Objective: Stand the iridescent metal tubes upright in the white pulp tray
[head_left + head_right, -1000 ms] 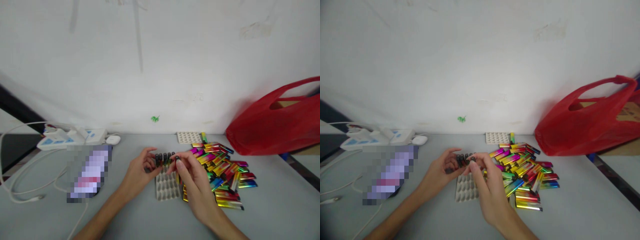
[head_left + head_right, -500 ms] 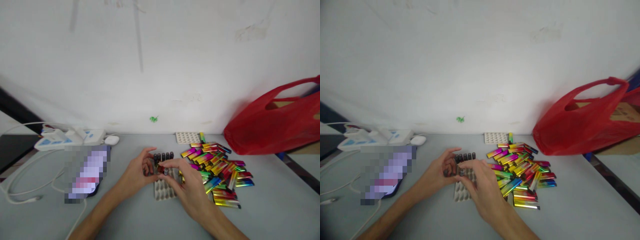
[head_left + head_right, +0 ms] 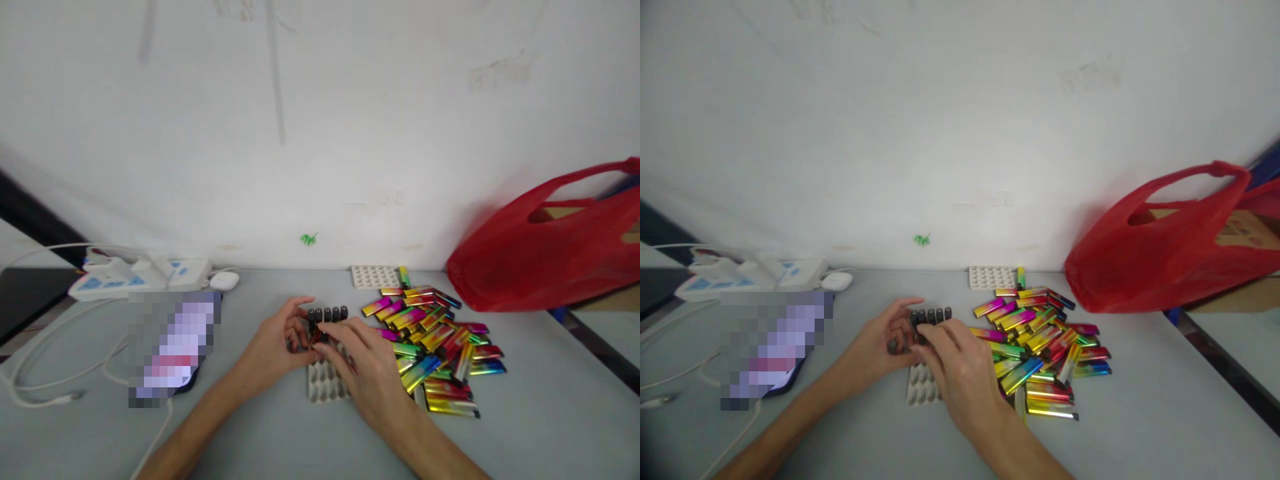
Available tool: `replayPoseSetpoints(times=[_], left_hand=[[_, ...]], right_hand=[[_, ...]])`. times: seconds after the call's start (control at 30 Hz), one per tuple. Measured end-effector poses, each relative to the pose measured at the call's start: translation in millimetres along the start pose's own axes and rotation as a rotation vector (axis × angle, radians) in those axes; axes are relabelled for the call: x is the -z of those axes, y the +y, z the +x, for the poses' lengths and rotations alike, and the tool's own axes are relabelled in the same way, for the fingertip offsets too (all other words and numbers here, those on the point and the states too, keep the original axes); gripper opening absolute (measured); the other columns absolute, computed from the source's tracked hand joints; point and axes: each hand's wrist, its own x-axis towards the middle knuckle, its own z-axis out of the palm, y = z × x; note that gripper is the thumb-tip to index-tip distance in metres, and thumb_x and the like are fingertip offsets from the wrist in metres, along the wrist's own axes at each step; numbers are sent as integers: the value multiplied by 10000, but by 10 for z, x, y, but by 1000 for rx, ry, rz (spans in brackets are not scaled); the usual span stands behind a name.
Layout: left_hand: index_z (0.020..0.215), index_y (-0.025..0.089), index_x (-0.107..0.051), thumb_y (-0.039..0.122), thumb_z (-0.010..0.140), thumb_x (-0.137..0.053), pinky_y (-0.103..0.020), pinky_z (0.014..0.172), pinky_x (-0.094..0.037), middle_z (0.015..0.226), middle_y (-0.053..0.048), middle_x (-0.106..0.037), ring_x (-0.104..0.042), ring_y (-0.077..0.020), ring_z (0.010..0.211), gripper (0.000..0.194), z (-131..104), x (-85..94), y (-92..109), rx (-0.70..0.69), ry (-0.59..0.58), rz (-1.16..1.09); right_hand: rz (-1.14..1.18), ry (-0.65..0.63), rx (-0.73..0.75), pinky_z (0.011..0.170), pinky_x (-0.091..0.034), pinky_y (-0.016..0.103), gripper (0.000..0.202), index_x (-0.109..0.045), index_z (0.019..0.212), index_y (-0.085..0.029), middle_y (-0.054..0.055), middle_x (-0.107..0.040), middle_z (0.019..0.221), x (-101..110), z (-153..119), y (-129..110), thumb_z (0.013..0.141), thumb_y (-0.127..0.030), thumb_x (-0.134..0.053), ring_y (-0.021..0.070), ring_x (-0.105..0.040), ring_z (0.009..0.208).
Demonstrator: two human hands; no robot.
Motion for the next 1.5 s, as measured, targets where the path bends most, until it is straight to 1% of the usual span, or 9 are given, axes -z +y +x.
replayPoseSetpoints(times=[0.13, 0.3, 0.5, 0.67, 0.8, 0.93, 1.1, 1.27, 1.5], left_hand=[[1508, 233, -561, 268, 760, -938, -263, 651, -543, 1069, -21, -722, -681, -159, 771, 839, 2, -5, 24, 16, -2, -19], [1504, 228, -552, 245, 759, -913, -263, 658, -529, 1092, -36, -740, -671, -159, 768, 828, 7, 3, 12, 7, -16, -8], [1499, 257, -548, 241, 726, -903, -277, 684, -546, 1151, -55, -732, -696, -185, 818, 850, 7, 4, 5, 20, -28, -27], [1500, 244, -556, 315, 781, -918, -273, 666, -540, 1134, -51, -734, -667, -165, 769, 808, 3, 2, 19, 34, -5, 19], [1484, 252, -577, 344, 772, -945, -278, 650, -554, 1114, -33, -734, -684, -168, 757, 807, 2, 0, 11, 34, 8, 33], [1499, 243, -579, 342, 775, -950, -277, 644, -546, 1117, -40, -738, -678, -163, 745, 819, -2, 3, 10, 45, 2, 40], [1507, 231, -572, 338, 784, -944, -279, 642, -534, 1052, -28, -739, -671, -168, 731, 820, 4, 9, -8, 42, -2, 50], [1507, 237, -576, 349, 787, -942, -284, 640, -545, 993, -18, -746, -692, -182, 733, 815, 0, 5, -7, 37, -1, 42], [1486, 229, -599, 329, 781, -943, -274, 626, -533, 967, -10, -741, -671, -172, 706, 791, -3, 5, -2, 28, 4, 59]], right_hand=[[-144, -39, 56, 798, -635, 371, 332, -719, 1457, -176, 126, -766, 1095, -13, 17, -6, 1171, -261, -572, 258, -761, 943], [-435, -140, 91, 656, -601, 410, 512, -635, 1608, -200, 144, -724, 1041, 62, 71, -101, 1118, -345, -667, 342, -707, 950], [-423, -184, 153, 818, -628, 459, 468, -651, 1581, -187, 151, -753, 1077, 135, 83, -162, 1145, -346, -588, 332, -674, 1014], [-401, -112, 115, 804, -582, 434, 460, -617, 1590, -183, 139, -762, 1063, 152, 79, -119, 1154, -316, -553, 325, -675, 1014], [-402, 66, 33, 857, -546, 445, 343, -704, 1413, -167, 125, -748, 1012, 289, 143, 23, 1159, -264, -495, 310, -650, 967], [-687, 200, -194, 971, -489, 523, 368, -738, 1376, -136, 200, -722, 1159, 514, 247, 300, 1143, -261, -482, 380, -598, 1096], [-922, 110, -441, 955, -421, 539, 496, -648, 1563, -162, 256, -704, 1365, 694, 271, 734, 1164, -371, -440, 433, -572, 1209], [-913, -52, -454, 1010, -393, 542, 564, -555, 1646, -179, 227, -742, 1352, 739, 198, 1001, 1190, -447, -359, 400, -583, 1251], [-920, -123, -427, 1048, -380, 587, 519, -650, 1574, -232, 215, -737, 1423, 746, 175, 1023, 1195, -418, -347, 409, -587, 1258]])
